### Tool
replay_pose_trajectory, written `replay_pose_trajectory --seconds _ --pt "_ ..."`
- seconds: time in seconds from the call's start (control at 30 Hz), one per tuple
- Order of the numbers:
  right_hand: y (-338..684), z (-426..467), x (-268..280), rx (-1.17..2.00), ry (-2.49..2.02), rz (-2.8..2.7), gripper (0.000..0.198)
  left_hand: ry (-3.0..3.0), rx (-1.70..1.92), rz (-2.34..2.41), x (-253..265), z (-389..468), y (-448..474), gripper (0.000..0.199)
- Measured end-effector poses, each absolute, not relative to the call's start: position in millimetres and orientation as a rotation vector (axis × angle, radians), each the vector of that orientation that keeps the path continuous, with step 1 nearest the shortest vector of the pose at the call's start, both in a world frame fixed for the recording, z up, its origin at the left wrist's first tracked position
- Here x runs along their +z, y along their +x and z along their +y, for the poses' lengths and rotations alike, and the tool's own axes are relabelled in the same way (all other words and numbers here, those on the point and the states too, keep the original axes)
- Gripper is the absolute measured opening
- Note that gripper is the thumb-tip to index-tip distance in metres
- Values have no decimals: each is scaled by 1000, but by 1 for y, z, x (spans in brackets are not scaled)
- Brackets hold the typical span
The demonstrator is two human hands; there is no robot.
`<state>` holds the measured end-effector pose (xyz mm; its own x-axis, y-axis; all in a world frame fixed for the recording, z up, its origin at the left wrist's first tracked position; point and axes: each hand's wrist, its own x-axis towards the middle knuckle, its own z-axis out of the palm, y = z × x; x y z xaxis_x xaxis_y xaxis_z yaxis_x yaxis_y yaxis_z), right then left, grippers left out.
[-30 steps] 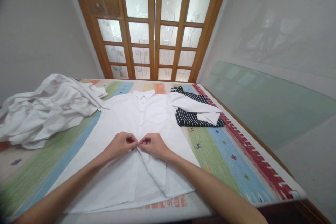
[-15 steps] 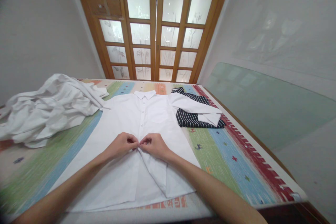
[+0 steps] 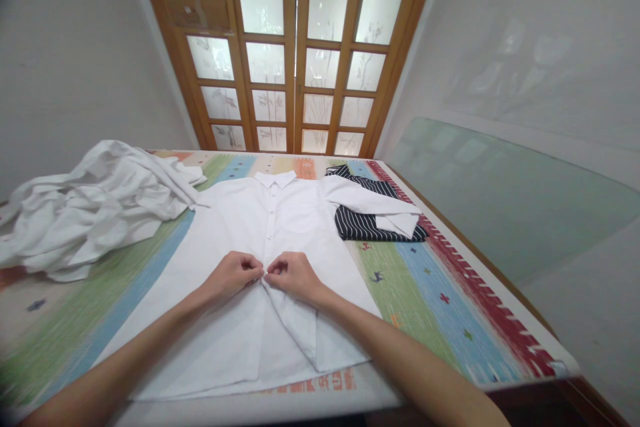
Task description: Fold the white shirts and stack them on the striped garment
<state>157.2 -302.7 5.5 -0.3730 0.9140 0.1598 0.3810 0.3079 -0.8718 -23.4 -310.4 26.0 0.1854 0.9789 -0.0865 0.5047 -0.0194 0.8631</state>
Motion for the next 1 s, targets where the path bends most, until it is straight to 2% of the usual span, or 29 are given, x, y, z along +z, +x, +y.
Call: replay_pose_trajectory --seconds 0.37,0.67,0.93,1.0 --pt "152 -300 20 1022 -1341 -1969 11 1519 782 1370 18 -311 -23 19" --pt "149 -300 29 924 -1351 -2160 10 2027 882 1451 18 -312 -27 10" --pt "151 -297 24 885 -1338 -2143 9 2144 785 1476 16 -310 -34 5" --pt "152 -298 22 815 -1275 -2143 11 2216 830 1429 16 -311 -35 16"
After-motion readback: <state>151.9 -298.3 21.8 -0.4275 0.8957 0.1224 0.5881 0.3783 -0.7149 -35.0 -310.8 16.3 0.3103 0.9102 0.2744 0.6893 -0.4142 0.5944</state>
